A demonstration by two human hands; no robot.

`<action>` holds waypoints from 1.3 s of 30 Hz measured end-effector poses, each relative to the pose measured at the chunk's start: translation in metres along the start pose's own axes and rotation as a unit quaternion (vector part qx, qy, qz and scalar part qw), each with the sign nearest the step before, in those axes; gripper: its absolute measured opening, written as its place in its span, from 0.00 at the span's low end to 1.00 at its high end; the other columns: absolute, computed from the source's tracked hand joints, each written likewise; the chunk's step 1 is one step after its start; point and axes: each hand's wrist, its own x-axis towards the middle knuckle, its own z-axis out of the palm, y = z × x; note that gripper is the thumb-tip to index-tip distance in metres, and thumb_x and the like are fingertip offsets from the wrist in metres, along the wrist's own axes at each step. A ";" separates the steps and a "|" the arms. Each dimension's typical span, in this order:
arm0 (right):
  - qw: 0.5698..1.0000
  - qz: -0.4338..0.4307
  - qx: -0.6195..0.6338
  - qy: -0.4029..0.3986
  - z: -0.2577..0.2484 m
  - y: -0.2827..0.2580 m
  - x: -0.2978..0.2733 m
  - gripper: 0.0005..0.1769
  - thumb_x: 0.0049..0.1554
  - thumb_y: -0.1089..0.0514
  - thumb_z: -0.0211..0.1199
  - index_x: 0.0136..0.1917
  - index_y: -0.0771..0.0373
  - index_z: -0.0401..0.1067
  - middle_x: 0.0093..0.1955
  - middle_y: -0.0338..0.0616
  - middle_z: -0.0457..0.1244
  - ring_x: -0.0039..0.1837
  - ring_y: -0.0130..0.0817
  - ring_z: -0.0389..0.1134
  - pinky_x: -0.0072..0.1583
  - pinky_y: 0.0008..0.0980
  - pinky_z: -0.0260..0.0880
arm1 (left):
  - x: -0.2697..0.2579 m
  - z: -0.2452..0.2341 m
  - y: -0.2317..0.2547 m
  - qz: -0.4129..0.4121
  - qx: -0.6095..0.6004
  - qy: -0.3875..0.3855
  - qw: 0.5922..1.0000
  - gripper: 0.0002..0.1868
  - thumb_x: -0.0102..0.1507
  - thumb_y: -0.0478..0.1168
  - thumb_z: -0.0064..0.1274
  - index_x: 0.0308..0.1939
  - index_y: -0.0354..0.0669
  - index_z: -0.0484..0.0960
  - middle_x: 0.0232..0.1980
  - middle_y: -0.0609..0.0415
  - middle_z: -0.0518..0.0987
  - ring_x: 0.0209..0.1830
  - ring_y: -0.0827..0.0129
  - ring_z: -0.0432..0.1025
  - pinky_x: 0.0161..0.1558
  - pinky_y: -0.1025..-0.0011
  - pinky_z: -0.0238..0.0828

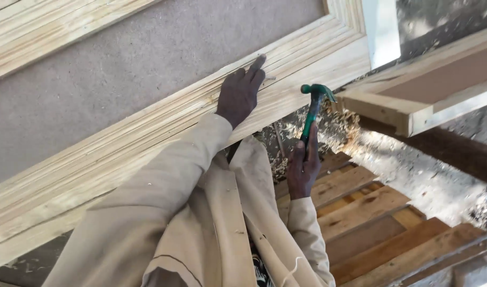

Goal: Hammering nails into a wooden frame to assemble or reinforce the structure.

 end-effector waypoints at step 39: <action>0.943 -0.204 0.042 -0.259 -0.148 0.092 0.207 0.22 0.65 0.53 0.42 0.71 0.54 0.48 0.68 0.43 0.56 0.31 0.23 0.47 0.34 0.26 0.49 | 0.115 0.078 0.140 -0.144 -0.117 0.168 0.968 0.07 0.63 0.29 0.33 0.29 0.37 0.63 0.32 0.51 0.59 0.28 0.63 0.56 0.31 0.69 0.57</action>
